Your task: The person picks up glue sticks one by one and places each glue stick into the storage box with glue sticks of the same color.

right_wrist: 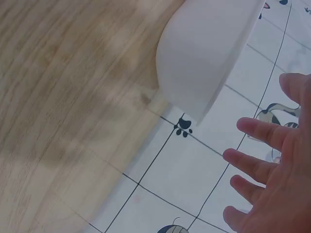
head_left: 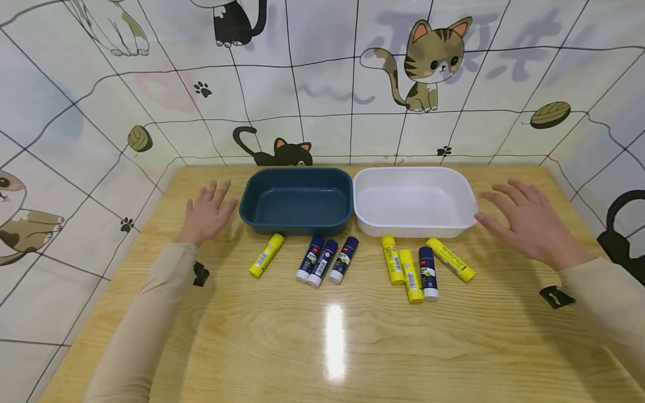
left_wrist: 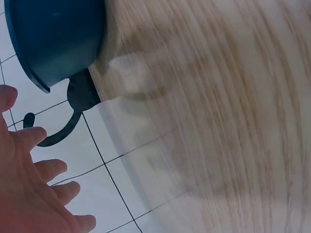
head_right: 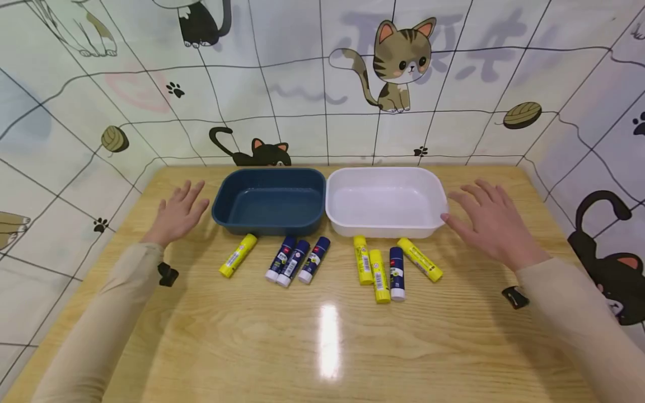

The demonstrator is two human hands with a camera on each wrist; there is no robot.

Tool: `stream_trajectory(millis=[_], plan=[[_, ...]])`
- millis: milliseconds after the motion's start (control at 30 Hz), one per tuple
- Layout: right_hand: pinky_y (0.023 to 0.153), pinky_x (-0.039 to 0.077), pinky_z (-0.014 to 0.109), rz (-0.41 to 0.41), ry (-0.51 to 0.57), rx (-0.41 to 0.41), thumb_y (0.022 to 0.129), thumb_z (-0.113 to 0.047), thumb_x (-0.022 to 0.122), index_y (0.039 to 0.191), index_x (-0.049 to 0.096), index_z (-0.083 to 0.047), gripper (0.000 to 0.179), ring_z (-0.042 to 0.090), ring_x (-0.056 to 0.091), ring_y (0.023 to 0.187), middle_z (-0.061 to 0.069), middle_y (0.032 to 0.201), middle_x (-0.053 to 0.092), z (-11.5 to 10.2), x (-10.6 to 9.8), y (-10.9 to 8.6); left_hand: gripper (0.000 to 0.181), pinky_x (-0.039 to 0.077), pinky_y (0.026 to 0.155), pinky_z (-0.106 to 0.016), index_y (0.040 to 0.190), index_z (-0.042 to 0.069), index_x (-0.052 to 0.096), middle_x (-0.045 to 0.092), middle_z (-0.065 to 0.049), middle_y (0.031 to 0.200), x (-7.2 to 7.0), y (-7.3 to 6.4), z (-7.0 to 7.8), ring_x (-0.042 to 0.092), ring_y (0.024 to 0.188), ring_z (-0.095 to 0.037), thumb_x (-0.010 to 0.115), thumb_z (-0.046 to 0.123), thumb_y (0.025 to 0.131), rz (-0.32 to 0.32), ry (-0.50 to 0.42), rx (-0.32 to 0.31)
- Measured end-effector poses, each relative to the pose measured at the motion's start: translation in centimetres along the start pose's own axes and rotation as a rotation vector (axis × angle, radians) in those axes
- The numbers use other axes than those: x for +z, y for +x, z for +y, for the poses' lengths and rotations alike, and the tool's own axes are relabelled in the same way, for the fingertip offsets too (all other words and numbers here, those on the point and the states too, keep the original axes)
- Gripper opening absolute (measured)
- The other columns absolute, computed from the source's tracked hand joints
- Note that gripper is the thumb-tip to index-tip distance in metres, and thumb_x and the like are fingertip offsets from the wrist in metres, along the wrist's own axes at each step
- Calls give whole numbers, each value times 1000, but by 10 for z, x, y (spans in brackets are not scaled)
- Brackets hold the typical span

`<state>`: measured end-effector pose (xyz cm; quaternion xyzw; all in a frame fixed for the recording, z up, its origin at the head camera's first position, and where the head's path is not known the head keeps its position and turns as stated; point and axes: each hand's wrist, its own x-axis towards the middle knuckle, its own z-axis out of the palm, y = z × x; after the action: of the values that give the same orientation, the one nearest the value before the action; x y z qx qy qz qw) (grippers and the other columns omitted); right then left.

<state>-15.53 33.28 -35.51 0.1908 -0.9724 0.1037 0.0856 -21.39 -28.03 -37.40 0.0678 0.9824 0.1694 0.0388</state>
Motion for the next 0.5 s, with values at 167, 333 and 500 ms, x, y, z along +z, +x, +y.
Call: stream_trajectory(millis=[167,333,500], plan=[[107,12,66,-6,-45,5,97,-38,56,127,56,1,49,50,30,128,29,131,47,-12,-3,-5,64,0,105,-71,156,10,15,9,-25,157,2,1,4,8,142,-47,25,47,104,-19,-44,30],[88,33,65,20,-92,12,90,-30,68,119,60,0,43,49,48,112,27,116,59,-26,-4,-11,64,8,107,-67,154,4,17,13,-27,155,4,4,7,12,142,-44,25,43,105,-45,-154,57],[65,50,53,70,-82,-39,81,-17,75,102,64,2,30,36,64,75,19,90,67,-37,0,-16,64,16,112,-55,153,-2,16,18,-27,155,3,9,12,17,141,-44,28,40,105,-66,-206,63]])
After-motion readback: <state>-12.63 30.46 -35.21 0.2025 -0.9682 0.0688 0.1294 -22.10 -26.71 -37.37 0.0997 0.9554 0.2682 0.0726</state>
